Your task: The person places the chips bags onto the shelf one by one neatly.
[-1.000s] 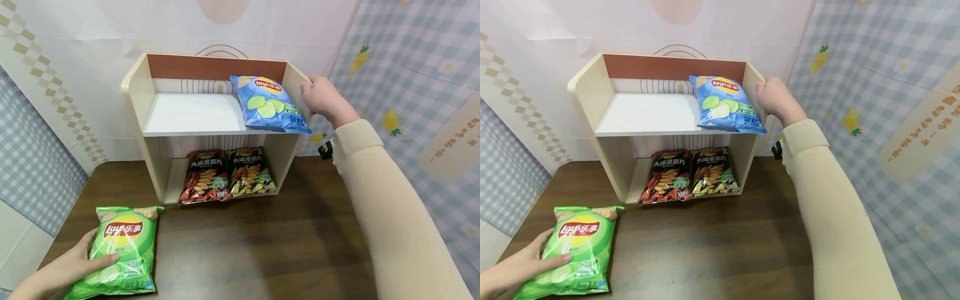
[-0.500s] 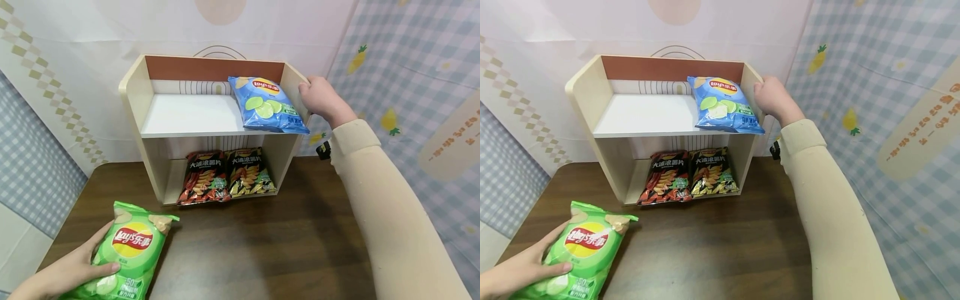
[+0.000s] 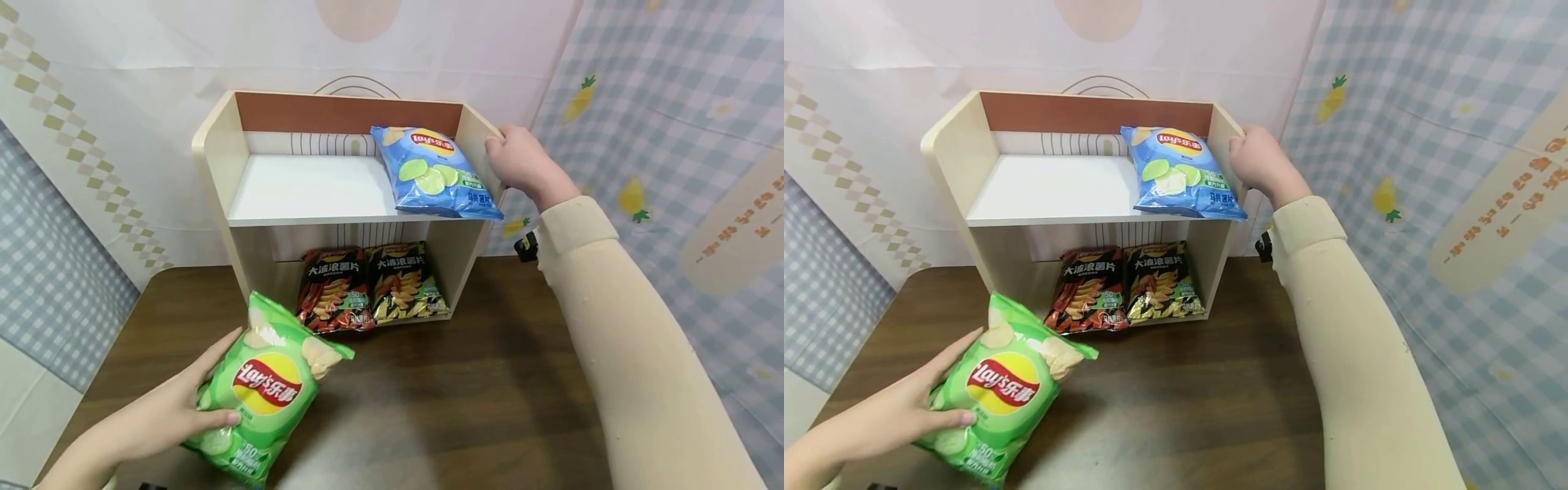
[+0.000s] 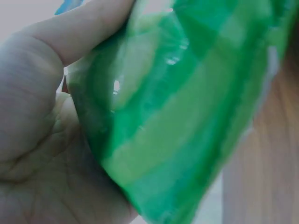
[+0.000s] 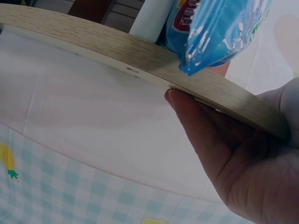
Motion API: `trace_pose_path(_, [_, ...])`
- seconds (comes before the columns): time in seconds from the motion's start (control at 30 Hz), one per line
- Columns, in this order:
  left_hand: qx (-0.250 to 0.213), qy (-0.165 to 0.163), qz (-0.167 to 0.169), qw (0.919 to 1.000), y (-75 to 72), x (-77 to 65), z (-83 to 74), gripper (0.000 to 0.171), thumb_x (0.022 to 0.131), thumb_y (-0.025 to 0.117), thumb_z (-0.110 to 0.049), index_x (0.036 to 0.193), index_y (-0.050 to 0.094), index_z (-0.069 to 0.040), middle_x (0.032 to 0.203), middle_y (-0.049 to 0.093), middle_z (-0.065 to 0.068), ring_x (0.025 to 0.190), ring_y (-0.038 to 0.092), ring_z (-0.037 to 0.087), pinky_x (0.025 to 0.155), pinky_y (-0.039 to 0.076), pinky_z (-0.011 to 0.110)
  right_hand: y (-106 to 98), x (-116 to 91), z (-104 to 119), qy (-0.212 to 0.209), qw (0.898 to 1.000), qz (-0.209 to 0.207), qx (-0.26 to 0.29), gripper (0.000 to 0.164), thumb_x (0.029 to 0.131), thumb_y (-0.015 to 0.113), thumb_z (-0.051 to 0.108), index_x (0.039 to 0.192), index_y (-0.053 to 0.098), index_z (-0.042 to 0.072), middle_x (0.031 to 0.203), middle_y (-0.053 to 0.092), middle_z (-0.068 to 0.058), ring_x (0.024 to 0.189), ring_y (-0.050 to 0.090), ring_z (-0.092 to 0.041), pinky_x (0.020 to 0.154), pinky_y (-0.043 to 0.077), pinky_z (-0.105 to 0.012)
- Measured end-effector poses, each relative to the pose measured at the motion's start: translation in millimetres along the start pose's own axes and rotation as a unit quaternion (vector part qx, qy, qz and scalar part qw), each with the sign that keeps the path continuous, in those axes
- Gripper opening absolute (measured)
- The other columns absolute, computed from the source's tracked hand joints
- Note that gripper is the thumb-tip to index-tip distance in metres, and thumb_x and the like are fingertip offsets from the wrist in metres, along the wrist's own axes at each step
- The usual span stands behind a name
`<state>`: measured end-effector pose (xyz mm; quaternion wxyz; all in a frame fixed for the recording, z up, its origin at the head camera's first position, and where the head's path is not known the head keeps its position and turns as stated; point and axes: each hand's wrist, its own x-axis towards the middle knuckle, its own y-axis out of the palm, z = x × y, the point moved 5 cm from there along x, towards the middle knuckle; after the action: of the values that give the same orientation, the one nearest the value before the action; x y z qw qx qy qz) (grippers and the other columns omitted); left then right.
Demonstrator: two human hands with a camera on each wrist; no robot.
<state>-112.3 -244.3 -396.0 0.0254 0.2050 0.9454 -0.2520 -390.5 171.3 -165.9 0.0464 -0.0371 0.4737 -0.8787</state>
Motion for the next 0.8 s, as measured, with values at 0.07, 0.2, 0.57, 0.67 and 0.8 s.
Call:
trace_pose_path(0.07, [-0.002,0.017,-0.02,0.9997,0.4,6.4,-12.3,0.104,0.084,0.075,-0.031,0.154,-0.001,-0.039,0.133,0.045,0.018,0.102,0.061,0.018,0.079,0.052,0.028,0,0,-1,0.0,1.0,-0.002,-0.002,0.058,0.103,0.022,0.038,0.149,0.027,0.003,0.137,0.044,-0.02,0.113,0.049,-0.032,0.09,0.048,-0.047])
trace_pose_path(0.2, [0.001,0.059,-0.068,0.9959,-1.4,18.7,-34.7,0.103,0.084,0.076,-0.03,0.154,0.001,-0.039,0.128,0.05,0.013,0.1,0.062,0.017,0.078,0.052,0.029,0,1,-1,0.0,1.0,-0.003,0.0,0.058,0.103,0.022,0.039,0.148,0.027,0.003,0.136,0.044,-0.02,0.113,0.049,-0.032,0.089,0.048,-0.047])
trace_pose_path(0.57, [0.04,0.149,-0.206,0.9663,-18.6,49.8,-85.1,0.103,0.083,0.078,-0.019,0.154,0.004,-0.037,0.13,0.049,0.003,0.107,0.057,0.016,0.08,0.051,0.026,0,1,-2,0.001,1.0,0.0,0.001,0.059,0.102,0.022,0.038,0.15,0.026,0.003,0.138,0.043,-0.02,0.113,0.048,-0.032,0.089,0.048,-0.047])
trace_pose_path(0.67, [0.033,0.159,-0.225,0.9608,-22.9,57.5,-97.6,0.102,0.083,0.078,-0.018,0.153,0.007,-0.038,0.131,0.048,0.001,0.107,0.056,0.014,0.08,0.051,0.024,0,1,-1,0.0,1.0,-0.001,0.002,0.058,0.102,0.022,0.037,0.149,0.026,0.003,0.137,0.043,-0.02,0.113,0.049,-0.032,0.089,0.048,-0.047])
trace_pose_path(0.8, [0.028,0.178,-0.261,0.9486,-30.5,70.0,-116.5,0.101,0.081,0.079,-0.019,0.152,0.01,-0.037,0.128,0.052,0.001,0.106,0.055,0.012,0.08,0.05,0.022,0,1,-1,-0.001,1.0,-0.002,0.001,0.058,0.102,0.021,0.037,0.149,0.027,0.003,0.137,0.044,-0.02,0.112,0.049,-0.031,0.088,0.049,-0.046])
